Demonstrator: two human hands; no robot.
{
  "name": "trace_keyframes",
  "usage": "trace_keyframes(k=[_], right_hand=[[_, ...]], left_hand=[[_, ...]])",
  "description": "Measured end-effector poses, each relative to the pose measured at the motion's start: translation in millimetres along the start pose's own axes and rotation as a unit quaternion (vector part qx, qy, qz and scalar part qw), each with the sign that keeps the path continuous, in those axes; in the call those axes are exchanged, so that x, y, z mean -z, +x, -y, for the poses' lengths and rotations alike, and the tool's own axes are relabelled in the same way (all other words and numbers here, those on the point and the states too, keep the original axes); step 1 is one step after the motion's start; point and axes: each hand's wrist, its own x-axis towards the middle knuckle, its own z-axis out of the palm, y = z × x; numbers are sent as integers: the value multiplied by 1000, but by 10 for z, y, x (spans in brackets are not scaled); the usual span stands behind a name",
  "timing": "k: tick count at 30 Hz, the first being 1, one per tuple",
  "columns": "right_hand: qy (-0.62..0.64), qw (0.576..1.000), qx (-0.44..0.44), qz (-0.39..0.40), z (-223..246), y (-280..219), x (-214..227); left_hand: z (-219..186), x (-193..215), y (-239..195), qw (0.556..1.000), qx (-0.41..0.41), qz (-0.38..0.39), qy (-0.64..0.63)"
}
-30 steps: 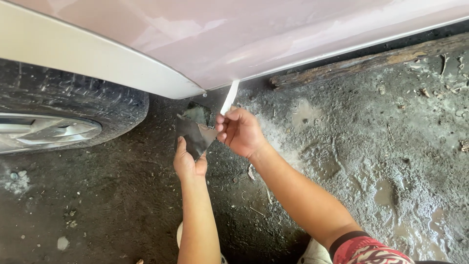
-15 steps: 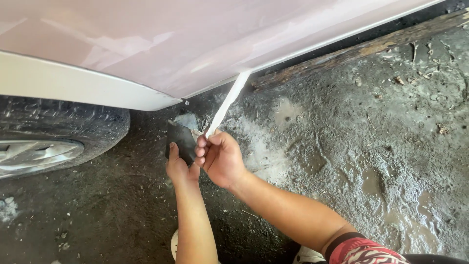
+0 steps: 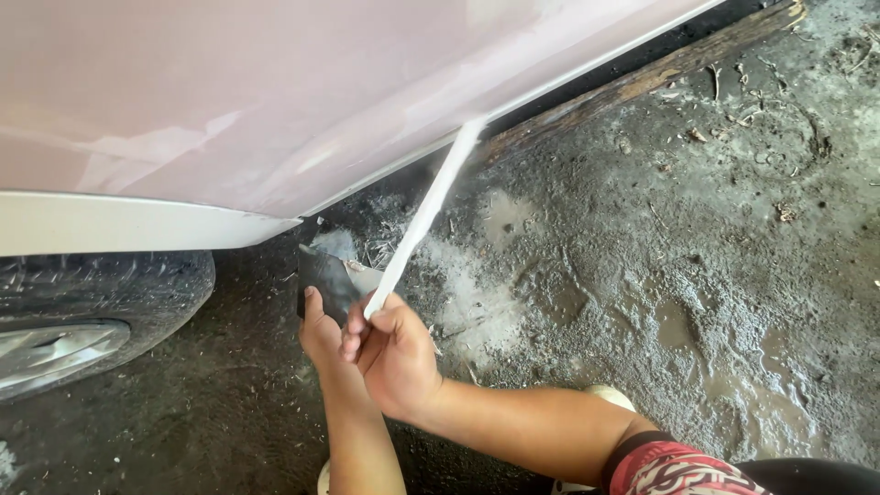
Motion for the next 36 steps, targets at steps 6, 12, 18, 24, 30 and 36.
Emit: trace_keyframes(k=[6, 12, 18, 24, 30, 36], right_hand=[[9, 998, 38, 42, -55, -203, -9], [24, 997, 48, 49, -22, -346, -92], [7, 999, 22, 32, 40, -395, 61], [-280, 946, -158, 30, 855, -479, 307], [-338, 806, -443, 198, 2077, -830, 857], [-538, 726, -393, 171, 2246, -1188, 1395]], left_hand=[[-75, -55, -171, 996, -48, 41, 69], [-52, -149, -209, 993, -32, 103, -58], [173, -141, 246, 964, -27, 143, -223], [269, -262, 332, 960, -28, 166, -225], [344, -279, 275, 964, -10, 177, -200], [253, -238, 145, 971, -19, 186, -149]])
